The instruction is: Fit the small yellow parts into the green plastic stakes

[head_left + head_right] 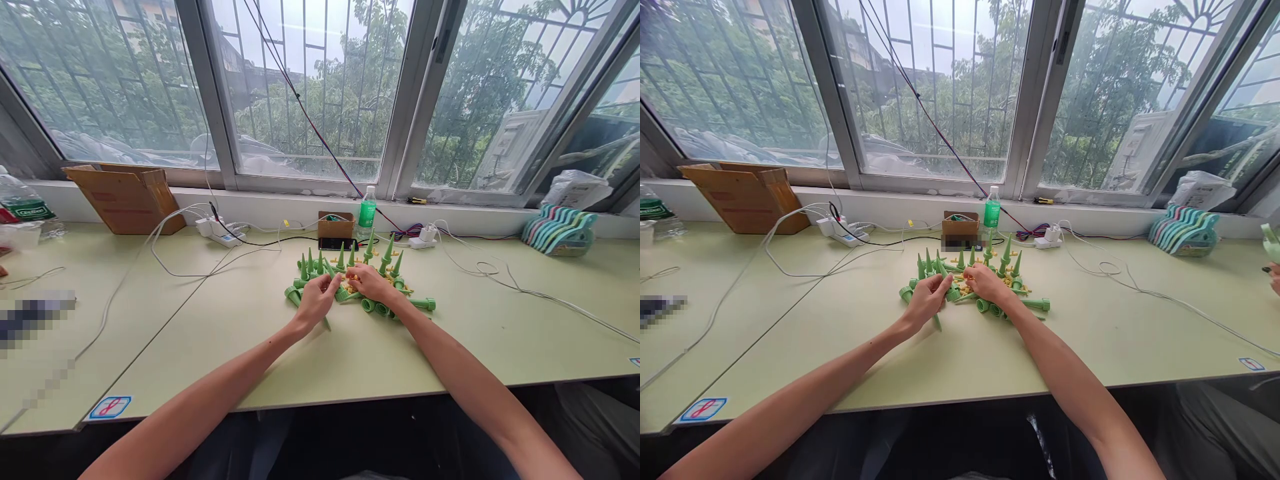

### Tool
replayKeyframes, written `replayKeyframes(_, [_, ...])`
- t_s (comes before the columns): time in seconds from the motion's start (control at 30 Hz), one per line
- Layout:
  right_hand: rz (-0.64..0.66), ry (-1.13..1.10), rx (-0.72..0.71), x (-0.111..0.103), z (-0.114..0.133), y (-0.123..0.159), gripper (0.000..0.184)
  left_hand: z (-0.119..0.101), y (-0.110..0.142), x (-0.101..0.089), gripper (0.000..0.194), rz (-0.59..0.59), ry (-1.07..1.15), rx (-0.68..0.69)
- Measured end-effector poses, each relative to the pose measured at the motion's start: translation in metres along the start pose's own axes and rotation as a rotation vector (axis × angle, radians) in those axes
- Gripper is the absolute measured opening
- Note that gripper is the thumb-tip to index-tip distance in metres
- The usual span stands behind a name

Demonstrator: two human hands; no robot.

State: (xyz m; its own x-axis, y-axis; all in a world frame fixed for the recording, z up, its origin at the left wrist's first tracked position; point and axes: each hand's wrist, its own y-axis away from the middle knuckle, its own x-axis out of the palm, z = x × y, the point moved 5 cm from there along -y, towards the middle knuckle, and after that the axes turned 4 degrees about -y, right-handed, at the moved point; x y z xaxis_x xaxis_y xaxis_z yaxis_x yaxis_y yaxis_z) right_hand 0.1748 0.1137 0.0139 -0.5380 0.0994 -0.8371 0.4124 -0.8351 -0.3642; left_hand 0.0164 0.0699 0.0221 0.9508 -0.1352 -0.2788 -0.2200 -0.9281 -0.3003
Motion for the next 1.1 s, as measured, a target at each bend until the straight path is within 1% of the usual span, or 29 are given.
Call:
replayKeyframes(0.3, [-0.138, -0.030, -0.075, -0.010, 0.009, 0.001, 0.011, -0.004, -0.002, -0.009, 0.050, -0.090, -0.067, 0.039])
replayKeyframes(0.43, [-0.214, -0.058, -0.124, -0.018, 0.024, 0.005, 0.014, -0.011, -0.002, -0.013, 0.048, -0.125, -0.127, 0.081])
replayKeyframes(0.5, [-0.225, -0.065, -0.136, -0.019, 0.032, 0.007, 0.018, -0.013, -0.003, -0.016, 0.047, -0.151, -0.159, 0.098])
replayKeyframes(0.57, [-0.232, -0.081, -0.142, -0.019, 0.039, 0.009, 0.021, -0.015, -0.004, -0.020, 0.047, -0.189, -0.195, 0.106])
replayKeyframes(0.63, [-0.253, -0.107, -0.145, -0.017, 0.045, 0.011, 0.021, -0.014, -0.005, -0.023, 0.046, -0.223, -0.219, 0.106])
replayKeyframes(0.83, [-0.328, -0.136, -0.121, -0.015, 0.055, 0.019, 0.020, -0.009, -0.010, -0.028, 0.038, -0.289, -0.189, 0.131])
replayKeyframes(0.9, [-0.351, -0.148, -0.149, -0.013, 0.061, 0.023, 0.023, -0.009, -0.011, -0.030, 0.038, -0.319, -0.186, 0.140])
replayKeyframes(0.97, [-0.407, -0.180, -0.204, -0.011, 0.067, 0.027, 0.024, -0.008, -0.011, -0.031, 0.039, -0.335, -0.184, 0.134])
replayKeyframes(1.03, [-0.442, -0.215, -0.245, -0.008, 0.072, 0.030, 0.023, -0.008, -0.011, -0.031, 0.039, -0.337, -0.173, 0.118])
replayKeyframes(1.1, [-0.460, -0.250, -0.263, -0.005, 0.076, 0.030, 0.022, -0.007, -0.011, -0.031, 0.039, -0.314, -0.157, 0.097])
